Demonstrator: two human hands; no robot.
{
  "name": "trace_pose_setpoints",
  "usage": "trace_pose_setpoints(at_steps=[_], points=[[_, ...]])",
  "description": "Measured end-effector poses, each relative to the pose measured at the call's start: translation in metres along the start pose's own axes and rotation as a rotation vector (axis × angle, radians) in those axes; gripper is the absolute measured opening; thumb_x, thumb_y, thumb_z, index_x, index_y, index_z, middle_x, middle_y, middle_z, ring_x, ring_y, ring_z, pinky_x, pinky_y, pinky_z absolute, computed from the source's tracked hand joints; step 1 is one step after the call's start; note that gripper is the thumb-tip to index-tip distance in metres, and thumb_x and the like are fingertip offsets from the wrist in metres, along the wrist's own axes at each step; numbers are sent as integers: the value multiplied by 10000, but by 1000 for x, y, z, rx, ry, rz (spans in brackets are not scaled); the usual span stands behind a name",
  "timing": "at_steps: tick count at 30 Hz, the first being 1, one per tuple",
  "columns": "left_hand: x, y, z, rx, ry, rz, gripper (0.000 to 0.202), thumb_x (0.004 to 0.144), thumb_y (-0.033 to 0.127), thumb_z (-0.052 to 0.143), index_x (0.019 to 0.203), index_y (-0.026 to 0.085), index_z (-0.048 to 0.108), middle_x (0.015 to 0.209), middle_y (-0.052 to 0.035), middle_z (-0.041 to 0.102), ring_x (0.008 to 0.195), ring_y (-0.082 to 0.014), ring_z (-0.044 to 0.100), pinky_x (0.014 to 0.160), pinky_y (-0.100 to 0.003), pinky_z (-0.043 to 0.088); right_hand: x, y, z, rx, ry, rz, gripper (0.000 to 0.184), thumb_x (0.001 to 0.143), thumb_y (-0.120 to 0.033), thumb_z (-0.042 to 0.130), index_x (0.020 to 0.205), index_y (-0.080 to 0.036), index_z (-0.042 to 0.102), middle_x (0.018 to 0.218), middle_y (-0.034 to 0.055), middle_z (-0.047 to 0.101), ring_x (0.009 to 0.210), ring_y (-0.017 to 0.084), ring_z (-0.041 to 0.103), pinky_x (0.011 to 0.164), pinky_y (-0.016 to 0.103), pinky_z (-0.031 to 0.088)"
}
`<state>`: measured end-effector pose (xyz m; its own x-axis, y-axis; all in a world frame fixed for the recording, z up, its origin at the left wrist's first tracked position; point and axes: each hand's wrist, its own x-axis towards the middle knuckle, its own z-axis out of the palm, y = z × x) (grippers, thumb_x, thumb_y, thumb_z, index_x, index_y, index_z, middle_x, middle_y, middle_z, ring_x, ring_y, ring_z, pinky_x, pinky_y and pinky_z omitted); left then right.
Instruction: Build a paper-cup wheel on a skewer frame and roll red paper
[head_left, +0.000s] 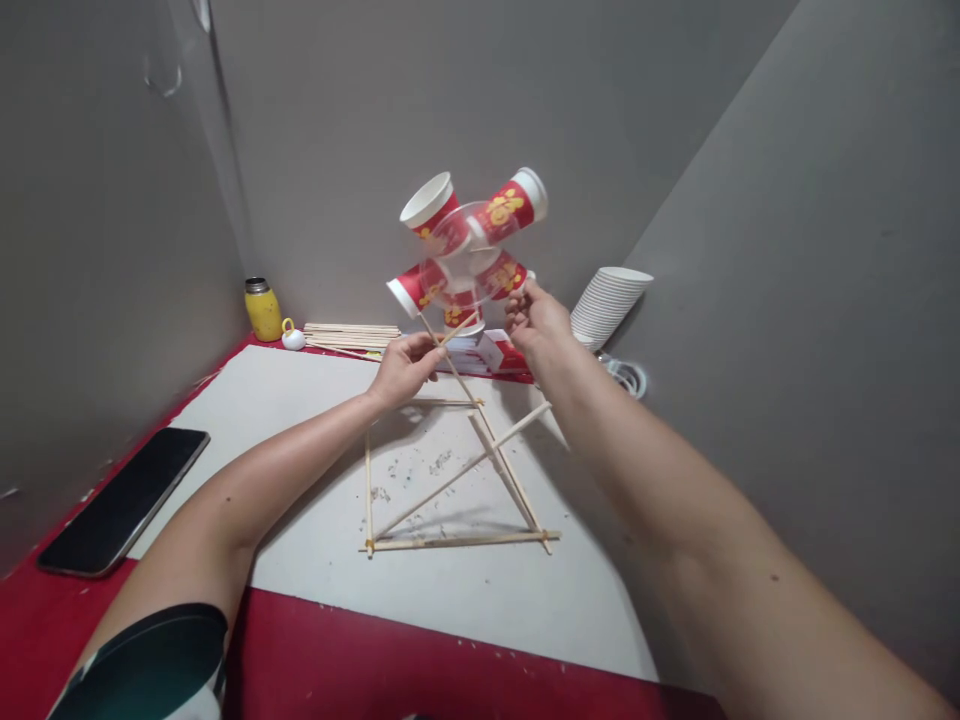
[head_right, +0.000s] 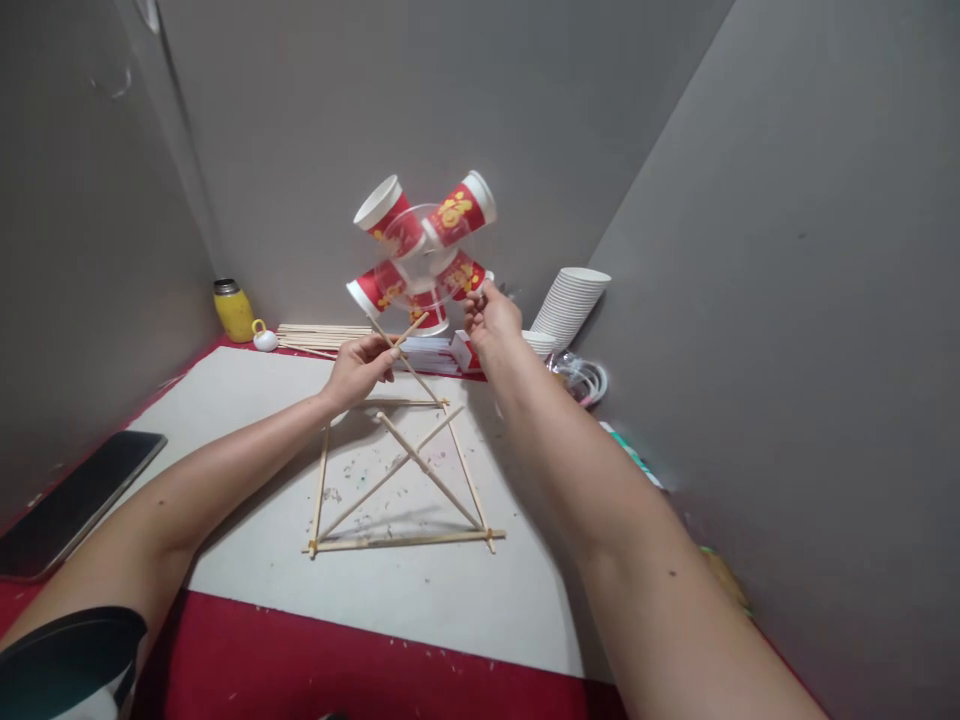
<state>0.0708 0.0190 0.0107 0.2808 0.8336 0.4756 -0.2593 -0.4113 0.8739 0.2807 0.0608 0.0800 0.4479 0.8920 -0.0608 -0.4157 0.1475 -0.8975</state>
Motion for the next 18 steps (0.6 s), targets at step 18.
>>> trace_pose_setpoints(at_steps=[18], points=[[-3, -3, 0, 25, -25, 47, 371, 761, 478, 786, 937, 155, 733, 698, -6, 675, 491, -89, 528, 468, -236, 466, -11, 79, 66, -128, -514, 109, 280, 911, -246, 734, 734, -207, 520, 694, 2, 740, 645, 125, 693, 536, 205, 549]])
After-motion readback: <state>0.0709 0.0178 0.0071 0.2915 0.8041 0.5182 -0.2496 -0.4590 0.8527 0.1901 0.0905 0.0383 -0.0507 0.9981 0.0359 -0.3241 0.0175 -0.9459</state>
